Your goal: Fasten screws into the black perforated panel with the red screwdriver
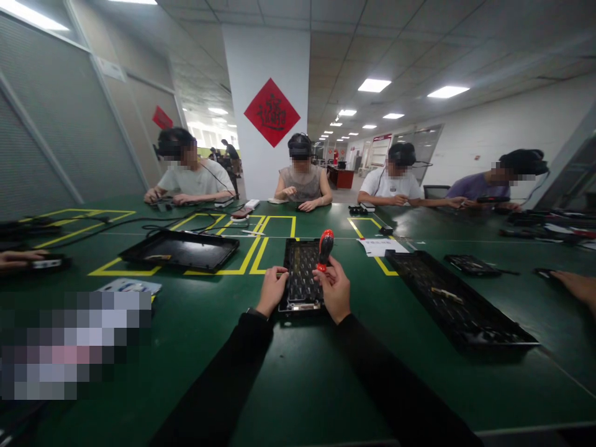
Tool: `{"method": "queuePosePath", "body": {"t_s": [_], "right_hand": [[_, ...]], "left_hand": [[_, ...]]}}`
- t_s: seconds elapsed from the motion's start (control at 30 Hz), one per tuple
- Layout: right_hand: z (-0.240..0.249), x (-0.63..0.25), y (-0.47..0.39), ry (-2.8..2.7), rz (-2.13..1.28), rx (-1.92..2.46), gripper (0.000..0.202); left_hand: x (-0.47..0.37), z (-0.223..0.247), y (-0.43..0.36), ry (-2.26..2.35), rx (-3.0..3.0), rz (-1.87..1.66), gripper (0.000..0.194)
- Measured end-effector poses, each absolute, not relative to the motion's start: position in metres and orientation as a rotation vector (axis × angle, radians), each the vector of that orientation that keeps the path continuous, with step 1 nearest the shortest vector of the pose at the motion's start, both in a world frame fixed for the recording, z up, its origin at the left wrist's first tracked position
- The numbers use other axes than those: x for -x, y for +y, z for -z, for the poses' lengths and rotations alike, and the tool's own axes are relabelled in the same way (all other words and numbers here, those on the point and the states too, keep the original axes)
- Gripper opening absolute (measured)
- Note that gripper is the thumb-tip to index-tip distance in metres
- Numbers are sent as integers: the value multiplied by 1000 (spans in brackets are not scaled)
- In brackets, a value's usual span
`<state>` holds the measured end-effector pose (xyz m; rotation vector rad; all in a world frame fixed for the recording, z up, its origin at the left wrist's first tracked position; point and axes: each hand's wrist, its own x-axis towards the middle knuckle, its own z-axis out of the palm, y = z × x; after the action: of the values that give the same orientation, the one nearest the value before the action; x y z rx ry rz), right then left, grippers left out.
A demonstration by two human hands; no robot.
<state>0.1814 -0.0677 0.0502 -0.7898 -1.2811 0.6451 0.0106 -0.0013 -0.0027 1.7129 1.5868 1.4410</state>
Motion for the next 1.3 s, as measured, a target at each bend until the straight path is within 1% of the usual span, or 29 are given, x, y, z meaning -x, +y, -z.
{"method": "queuePosePath", "body": {"t_s": [0.47, 0.77, 1.3], "right_hand": [[-49, -183, -64, -1103, -565, 837, 51], [-48, -182, -65, -1181, -633, 809, 51], [-48, -183, -65, -1170, -611, 824, 50]], "left_hand": [[-11, 0, -3, 1574, -1693, -1426, 19], [-11, 1, -3, 1586, -1703, -1429, 18], [-11, -1, -5, 1585, -1688, -1409, 20]]}}
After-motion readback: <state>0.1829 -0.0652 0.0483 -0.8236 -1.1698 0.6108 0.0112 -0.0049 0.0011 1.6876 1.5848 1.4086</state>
